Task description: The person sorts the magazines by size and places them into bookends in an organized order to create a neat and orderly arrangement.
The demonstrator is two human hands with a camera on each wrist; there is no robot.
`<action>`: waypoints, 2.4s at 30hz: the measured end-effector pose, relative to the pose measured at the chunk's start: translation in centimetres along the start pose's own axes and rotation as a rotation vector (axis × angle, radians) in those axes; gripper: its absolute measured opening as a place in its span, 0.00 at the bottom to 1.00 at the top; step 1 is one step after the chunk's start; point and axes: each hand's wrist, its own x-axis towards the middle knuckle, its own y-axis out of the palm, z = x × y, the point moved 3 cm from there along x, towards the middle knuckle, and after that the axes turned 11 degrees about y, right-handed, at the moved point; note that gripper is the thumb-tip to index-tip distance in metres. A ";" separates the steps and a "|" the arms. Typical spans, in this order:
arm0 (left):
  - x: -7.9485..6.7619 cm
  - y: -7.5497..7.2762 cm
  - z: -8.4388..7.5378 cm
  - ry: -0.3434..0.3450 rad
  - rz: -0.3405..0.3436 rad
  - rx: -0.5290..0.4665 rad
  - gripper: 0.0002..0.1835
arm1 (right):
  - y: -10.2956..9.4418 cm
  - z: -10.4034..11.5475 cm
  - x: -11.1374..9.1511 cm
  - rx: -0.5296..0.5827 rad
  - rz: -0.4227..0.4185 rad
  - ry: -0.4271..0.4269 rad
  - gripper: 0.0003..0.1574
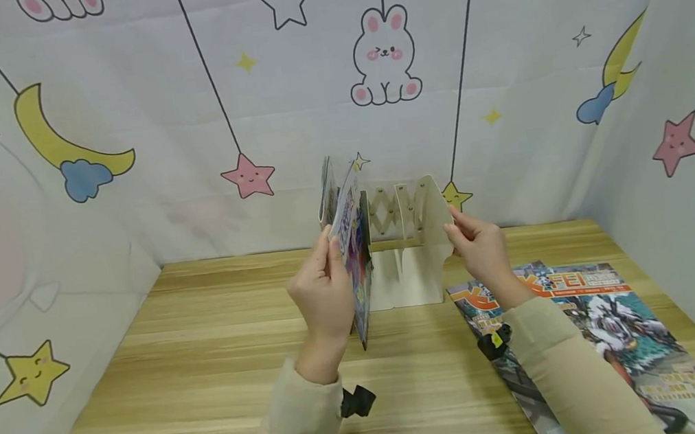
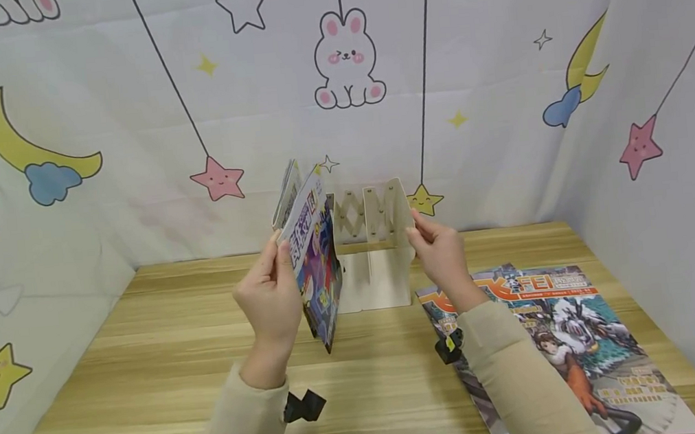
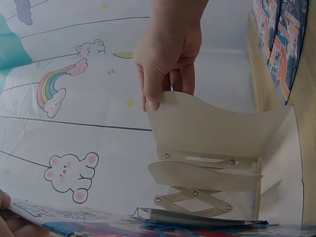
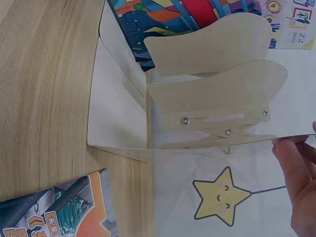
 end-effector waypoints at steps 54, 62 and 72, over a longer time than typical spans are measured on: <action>-8.1 -1.6 5.4 -0.440 0.957 0.383 0.11 | 0.1 -0.2 0.0 0.002 -0.009 0.016 0.29; -8.5 -1.4 6.0 -0.446 0.985 0.400 0.11 | 0.1 -0.3 0.0 0.034 0.002 0.008 0.28; -8.6 -0.8 6.3 -0.485 0.987 0.409 0.12 | 0.0 -0.3 -0.1 0.023 -0.007 0.004 0.28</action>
